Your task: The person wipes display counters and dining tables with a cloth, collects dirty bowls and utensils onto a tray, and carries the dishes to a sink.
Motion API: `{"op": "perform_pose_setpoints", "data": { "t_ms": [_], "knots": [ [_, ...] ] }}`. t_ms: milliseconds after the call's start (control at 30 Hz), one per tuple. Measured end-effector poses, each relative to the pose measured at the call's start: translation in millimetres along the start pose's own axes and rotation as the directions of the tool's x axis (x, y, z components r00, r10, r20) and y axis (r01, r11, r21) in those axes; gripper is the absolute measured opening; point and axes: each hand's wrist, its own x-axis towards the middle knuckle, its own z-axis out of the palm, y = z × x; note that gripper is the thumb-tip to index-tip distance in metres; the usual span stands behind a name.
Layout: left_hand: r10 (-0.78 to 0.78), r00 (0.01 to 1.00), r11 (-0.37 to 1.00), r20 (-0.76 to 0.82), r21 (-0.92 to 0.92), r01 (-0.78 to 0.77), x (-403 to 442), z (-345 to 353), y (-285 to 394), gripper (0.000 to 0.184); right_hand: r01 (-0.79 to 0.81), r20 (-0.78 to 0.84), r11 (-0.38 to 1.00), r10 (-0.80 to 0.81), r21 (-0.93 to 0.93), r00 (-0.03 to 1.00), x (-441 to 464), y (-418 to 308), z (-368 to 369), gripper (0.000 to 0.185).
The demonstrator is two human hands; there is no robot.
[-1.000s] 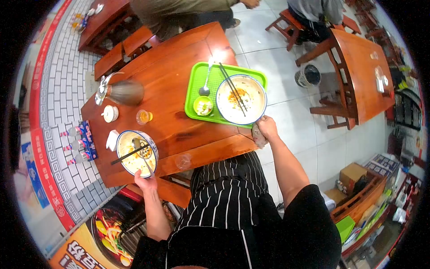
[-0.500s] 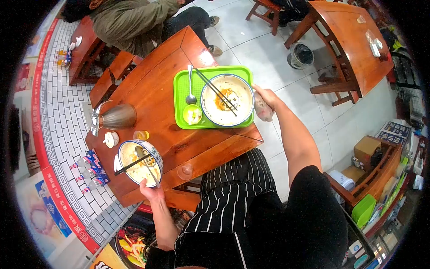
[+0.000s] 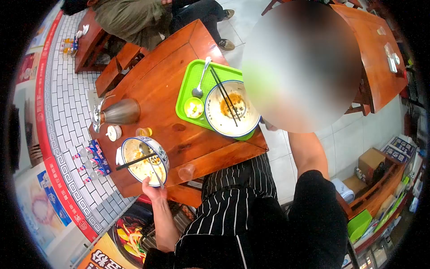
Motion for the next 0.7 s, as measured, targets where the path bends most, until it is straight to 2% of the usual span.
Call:
{"op": "perform_pose_setpoints", "data": {
  "t_ms": [67,133,167,233,300,367,433,533,633,700],
  "knots": [
    [0.011,1.0,1.0,-0.004,0.001,-0.011,-3,9,-2,0.063,0.028,0.015,0.998,-0.029,0.055,0.999,-3,17,2,0.037],
    [0.0,1.0,1.0,-0.01,-0.001,0.0,-5,17,-6,0.064,0.06,-0.043,0.981,-0.053,0.185,0.998,-13,26,3,0.039],
    [0.002,1.0,1.0,-0.013,-0.004,-0.002,-5,20,-8,0.064,0.06,-0.04,0.982,-0.054,0.181,0.998,-17,30,3,0.039],
    [-0.008,1.0,1.0,0.008,0.008,0.008,-3,23,-11,0.066,0.063,-0.113,0.935,-0.025,0.348,0.993,-21,39,2,0.041],
    [-0.015,1.0,1.0,0.02,-0.018,0.015,2,27,-14,0.063,0.061,-0.118,0.936,-0.02,0.346,0.993,-24,49,-2,0.042],
    [-0.022,0.999,0.999,0.034,-0.039,0.024,6,34,-14,0.06,0.105,-0.136,0.897,-0.05,0.43,0.989,-32,57,1,0.041],
    [-0.016,0.997,0.999,0.082,-0.034,0.019,10,40,-13,0.061,0.112,-0.116,0.893,-0.068,0.435,0.991,-33,66,2,0.04],
    [-0.016,0.997,1.0,0.072,-0.023,0.018,13,48,-17,0.062,0.235,-0.192,0.894,-0.173,0.381,0.966,-40,70,6,0.039],
    [-0.03,0.995,0.999,0.09,-0.016,0.032,12,55,-26,0.061,0.236,-0.206,0.889,-0.165,0.391,0.964,-44,72,0,0.039],
    [0.007,0.988,1.0,0.156,-0.004,-0.006,20,56,-28,0.061,0.29,-0.257,0.877,-0.201,0.383,0.945,-54,76,5,0.038]
  ]
}}
